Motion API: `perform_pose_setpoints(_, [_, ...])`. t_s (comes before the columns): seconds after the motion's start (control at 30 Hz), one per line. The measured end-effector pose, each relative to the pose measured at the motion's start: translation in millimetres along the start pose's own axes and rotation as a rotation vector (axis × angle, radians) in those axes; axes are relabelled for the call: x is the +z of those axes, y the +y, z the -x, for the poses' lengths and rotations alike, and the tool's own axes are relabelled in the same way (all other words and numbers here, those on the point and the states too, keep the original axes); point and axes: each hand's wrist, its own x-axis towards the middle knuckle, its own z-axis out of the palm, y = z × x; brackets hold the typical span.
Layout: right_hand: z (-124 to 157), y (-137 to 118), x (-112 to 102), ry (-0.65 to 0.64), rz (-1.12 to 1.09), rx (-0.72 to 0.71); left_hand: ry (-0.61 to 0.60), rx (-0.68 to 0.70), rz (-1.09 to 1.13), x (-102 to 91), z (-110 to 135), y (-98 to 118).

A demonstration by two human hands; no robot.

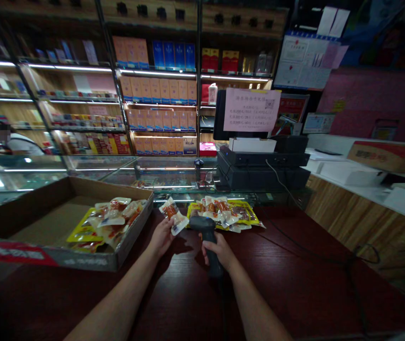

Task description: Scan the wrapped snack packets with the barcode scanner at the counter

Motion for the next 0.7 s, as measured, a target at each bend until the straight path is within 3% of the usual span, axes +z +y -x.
perform_pose_setpoints(0.07, [1,0,0,0.026,-0.019,-0.011,-0.005,0.067,-0.055,5.5,4,17])
perform_pose_setpoints(0.17, [3,-2,3,0.057,-0.047,-0.032,-0.012,0.182,-0.242,3.1,7,64])
perform_pose_setpoints(0.3, [2,-11,12,0.061,-0.079,-0.069,0.081,0.284,-0.802,-25.4,5,144])
perform_pose_setpoints(0.4, [-4,-25,28,0.003,-0.076,-0.102,0.217,0.309,-1.195,-51.3,3,188])
perform_pose_setpoints(0.47, [-10,-37,45,-0.057,-0.071,-0.116,0.273,0.255,-1.417,-63.0,3,203])
perform_pose_setpoints(0.57, [-18,-51,78,-0.143,-0.086,-0.145,0.300,0.188,-1.775,-71.1,6,206])
perform_pose_setpoints(0.7, [-26,-57,114,-0.269,-0.084,-0.116,0.333,0.286,-2.075,-72.6,14,197])
